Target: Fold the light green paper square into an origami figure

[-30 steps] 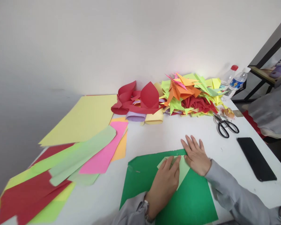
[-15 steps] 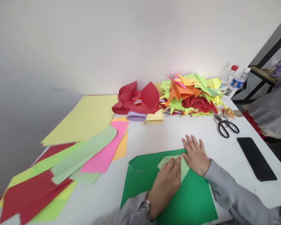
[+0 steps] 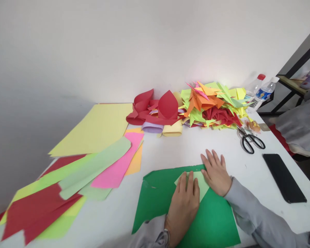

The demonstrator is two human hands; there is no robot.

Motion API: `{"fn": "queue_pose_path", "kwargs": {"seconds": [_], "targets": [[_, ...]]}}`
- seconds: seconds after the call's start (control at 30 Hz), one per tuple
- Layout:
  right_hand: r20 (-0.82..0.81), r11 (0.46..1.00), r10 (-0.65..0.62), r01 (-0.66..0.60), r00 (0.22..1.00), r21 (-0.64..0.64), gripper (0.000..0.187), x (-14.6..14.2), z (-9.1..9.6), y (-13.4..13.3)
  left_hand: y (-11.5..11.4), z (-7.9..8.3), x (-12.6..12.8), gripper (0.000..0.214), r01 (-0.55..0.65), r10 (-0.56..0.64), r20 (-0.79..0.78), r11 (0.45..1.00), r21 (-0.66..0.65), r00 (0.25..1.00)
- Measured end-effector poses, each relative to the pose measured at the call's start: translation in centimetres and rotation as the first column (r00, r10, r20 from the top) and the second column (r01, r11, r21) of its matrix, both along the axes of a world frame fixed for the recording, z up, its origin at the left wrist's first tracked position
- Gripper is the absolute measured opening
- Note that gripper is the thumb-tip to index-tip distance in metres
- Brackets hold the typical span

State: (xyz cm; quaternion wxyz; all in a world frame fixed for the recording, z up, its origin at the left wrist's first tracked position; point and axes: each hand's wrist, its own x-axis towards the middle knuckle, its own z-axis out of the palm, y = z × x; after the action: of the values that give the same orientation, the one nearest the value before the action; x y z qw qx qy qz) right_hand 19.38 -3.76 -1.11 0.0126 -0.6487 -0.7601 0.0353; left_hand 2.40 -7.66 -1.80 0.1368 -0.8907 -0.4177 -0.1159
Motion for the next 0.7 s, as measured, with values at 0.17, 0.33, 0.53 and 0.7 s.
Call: {"fn": "queue_pose_path", "kwargs": {"seconds": [0.17, 0.33, 0.53, 0.7], "targets": [[0.006, 1.000, -0.003, 0.003, 1.000, 0.005, 0.052, 0.0, -0.1, 0.0, 0.0, 0.2, 0.0, 0.029, 0.003, -0.003, -0.019, 1.000, 0.008, 1.000], [0.004, 1.000, -0.003, 0.003, 1.000, 0.012, 0.053, 0.0, -0.1, 0.0, 0.8, 0.1, -0.2, 0.040, 0.022, -0.023, -0.037, 1.000, -0.017, 0.999], [-0.003, 0.999, -0.012, 0.012, 1.000, 0.044, 0.054, -0.3, -0.5, 0.1, 1.5, 0.2, -0.4, 0.045, 0.078, -0.079, -0.038, 0.996, -0.035, 0.996], [-0.025, 0.999, -0.042, 0.042, 0.999, 0.013, 0.057, -0.4, -0.5, 0.3, 1.9, 0.6, -0.5, 0.050, 0.087, -0.087, -0.002, 0.991, -0.098, 0.996]]}}
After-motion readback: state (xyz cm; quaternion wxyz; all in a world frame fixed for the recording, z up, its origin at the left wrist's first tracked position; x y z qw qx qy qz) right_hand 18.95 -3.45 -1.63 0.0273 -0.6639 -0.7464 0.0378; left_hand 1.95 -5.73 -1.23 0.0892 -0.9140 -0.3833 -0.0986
